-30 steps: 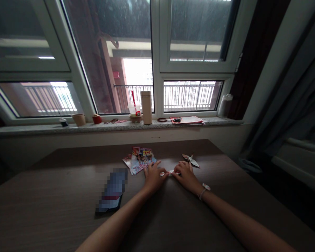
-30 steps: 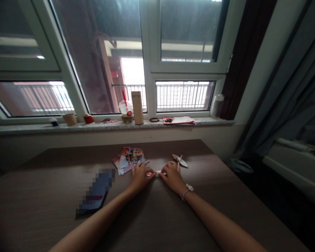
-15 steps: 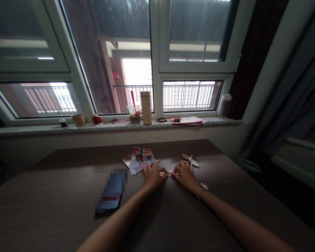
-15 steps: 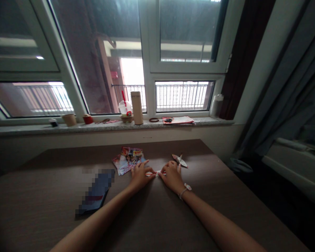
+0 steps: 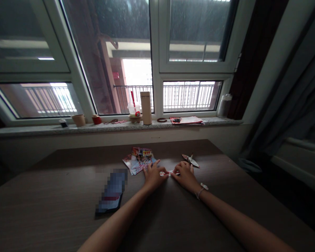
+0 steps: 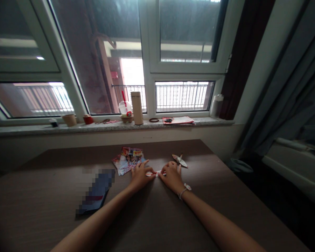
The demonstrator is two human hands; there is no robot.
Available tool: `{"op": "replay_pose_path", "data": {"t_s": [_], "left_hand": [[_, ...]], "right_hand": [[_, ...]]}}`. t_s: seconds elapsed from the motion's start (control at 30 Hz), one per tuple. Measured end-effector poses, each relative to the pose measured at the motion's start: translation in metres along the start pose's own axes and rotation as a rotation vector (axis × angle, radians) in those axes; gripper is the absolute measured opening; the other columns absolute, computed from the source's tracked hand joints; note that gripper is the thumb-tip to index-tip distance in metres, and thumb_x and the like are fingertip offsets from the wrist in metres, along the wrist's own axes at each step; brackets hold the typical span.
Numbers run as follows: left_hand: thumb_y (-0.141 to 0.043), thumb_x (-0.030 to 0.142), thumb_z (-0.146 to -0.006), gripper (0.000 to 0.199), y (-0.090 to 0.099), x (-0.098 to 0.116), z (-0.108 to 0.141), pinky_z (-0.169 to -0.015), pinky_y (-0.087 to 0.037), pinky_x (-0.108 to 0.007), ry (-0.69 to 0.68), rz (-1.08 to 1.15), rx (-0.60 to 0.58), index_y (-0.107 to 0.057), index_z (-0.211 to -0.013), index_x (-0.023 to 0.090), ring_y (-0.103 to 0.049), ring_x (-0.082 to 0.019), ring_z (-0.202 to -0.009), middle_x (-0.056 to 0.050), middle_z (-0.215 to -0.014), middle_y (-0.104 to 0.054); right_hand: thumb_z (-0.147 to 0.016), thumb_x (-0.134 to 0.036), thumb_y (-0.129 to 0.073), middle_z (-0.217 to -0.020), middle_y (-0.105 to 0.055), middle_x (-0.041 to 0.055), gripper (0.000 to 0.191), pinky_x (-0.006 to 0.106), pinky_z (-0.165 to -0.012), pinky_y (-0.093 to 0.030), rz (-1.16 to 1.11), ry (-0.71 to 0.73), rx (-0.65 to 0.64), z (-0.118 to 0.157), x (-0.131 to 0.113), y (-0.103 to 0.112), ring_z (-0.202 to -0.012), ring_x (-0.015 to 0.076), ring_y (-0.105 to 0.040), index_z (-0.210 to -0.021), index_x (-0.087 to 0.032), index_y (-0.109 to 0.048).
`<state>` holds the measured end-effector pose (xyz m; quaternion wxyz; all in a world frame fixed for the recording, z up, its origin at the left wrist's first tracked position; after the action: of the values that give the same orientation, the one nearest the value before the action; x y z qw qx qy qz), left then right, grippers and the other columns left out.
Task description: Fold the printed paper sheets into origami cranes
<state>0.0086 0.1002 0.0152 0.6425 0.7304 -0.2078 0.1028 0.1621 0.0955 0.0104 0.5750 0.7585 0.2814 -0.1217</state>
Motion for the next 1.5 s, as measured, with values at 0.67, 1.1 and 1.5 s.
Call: {"op": "replay_pose_path", "data": {"t_s": [0.67, 1.1, 1.5], "left_hand": [[-0.07, 0.045, -0.079, 0.017, -0.004, 0.003, 0.001, -0.111, -0.014, -0.069, 0.024, -0.008, -0.006, -0.073, -0.09, 0.032, -0.027, -0.035, -0.143, 0.0, -0.154, -0.04], [-0.067, 0.042, -0.08, 0.015, -0.007, -0.001, -0.003, -0.111, -0.013, -0.07, 0.035, -0.007, -0.033, -0.073, -0.091, 0.034, -0.029, -0.036, -0.142, 0.001, -0.153, -0.041], [-0.064, 0.04, -0.083, 0.015, -0.009, -0.007, -0.003, -0.108, -0.008, -0.076, 0.018, 0.004, -0.11, -0.073, -0.094, 0.038, -0.015, -0.041, -0.147, 0.007, -0.158, -0.032]], "right_hand": [[-0.08, -0.044, -0.067, -0.107, -0.063, 0.0029, 0.019, 0.049, -0.107, -0.021, -0.055, -0.139, -0.035, -0.003, 0.01, -0.002, -0.116, 0.028, -0.046, -0.079, -0.025, -0.07], [-0.08, -0.043, -0.067, -0.108, -0.062, 0.0023, 0.017, 0.044, -0.105, -0.022, -0.055, -0.142, -0.045, -0.002, 0.01, -0.002, -0.115, 0.0267, -0.046, -0.081, -0.026, -0.071], [-0.079, -0.04, -0.069, -0.108, -0.063, 0.0014, 0.013, 0.039, -0.1, -0.026, -0.06, -0.166, -0.079, -0.006, 0.019, -0.006, -0.114, 0.0256, -0.047, -0.082, -0.027, -0.073]]}}
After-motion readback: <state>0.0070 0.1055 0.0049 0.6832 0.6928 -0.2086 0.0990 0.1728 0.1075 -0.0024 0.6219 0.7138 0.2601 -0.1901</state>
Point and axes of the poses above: each hand's wrist, its own z-axis away from the middle knuckle, its own y-axis out of the back of the hand, x = y × z, the point moved 9 cm from there along -z, towards the middle knuckle
